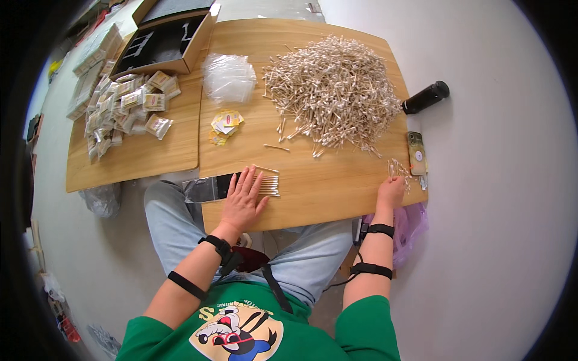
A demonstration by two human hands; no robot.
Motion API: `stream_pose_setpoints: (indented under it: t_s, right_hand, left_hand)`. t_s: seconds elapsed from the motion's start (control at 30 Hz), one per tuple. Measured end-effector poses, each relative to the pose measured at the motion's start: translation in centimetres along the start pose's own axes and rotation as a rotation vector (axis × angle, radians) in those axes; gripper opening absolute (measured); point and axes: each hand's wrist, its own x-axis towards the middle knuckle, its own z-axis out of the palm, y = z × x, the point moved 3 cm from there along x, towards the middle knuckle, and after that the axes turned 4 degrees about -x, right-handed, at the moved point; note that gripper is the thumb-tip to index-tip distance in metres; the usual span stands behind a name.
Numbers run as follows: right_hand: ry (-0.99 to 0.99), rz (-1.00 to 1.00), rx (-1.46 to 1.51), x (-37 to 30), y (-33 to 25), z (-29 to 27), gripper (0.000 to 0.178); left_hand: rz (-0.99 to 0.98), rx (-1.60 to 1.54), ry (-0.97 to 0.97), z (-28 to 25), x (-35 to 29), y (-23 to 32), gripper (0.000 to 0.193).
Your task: Packaging cotton swabs into small plastic bags.
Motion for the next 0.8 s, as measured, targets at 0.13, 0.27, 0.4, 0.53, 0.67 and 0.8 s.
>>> stream_pose_setpoints:
  t_s: [0.13,0.27,0.4,0.53,0.67,0.8]
  right_hand:
    - [-0.009,-0.418,0.367,-3.4,-6.8,-1.3,0.01]
    - [-0.239,-0.758,0.617,-11.0,-17.4,-3.1,0.015]
    - [-0.081,-0.851,0.595,-12.5,-22.8,-2.5,0.011]
    - [-0.25,-0.879,0.535,-13.7,-24.7,-1.0,0.009]
    - [-0.3,-0.939,0.562,-14.7,-23.8,-1.2,0.007]
    - [-0.382,-0.754,0.665,-14.0,-20.3,-1.7,0.006]
  left_hand:
    - [0.006,-0.005,-0.003,-0.2,0.1,0.3,0.066]
    - [-0.016,-0.013,-0.021,-0.5,0.2,0.4,0.064]
    - [-0.01,-0.033,0.009,-0.3,0.3,0.3,0.062]
    - [-0.028,-0.069,0.088,-0.2,0.0,0.0,0.059]
    - [-0.044,-0.079,0.084,-0.1,0.0,0.1,0.058]
    - [-0.026,-0.095,0.099,0.1,0.2,0.2,0.059]
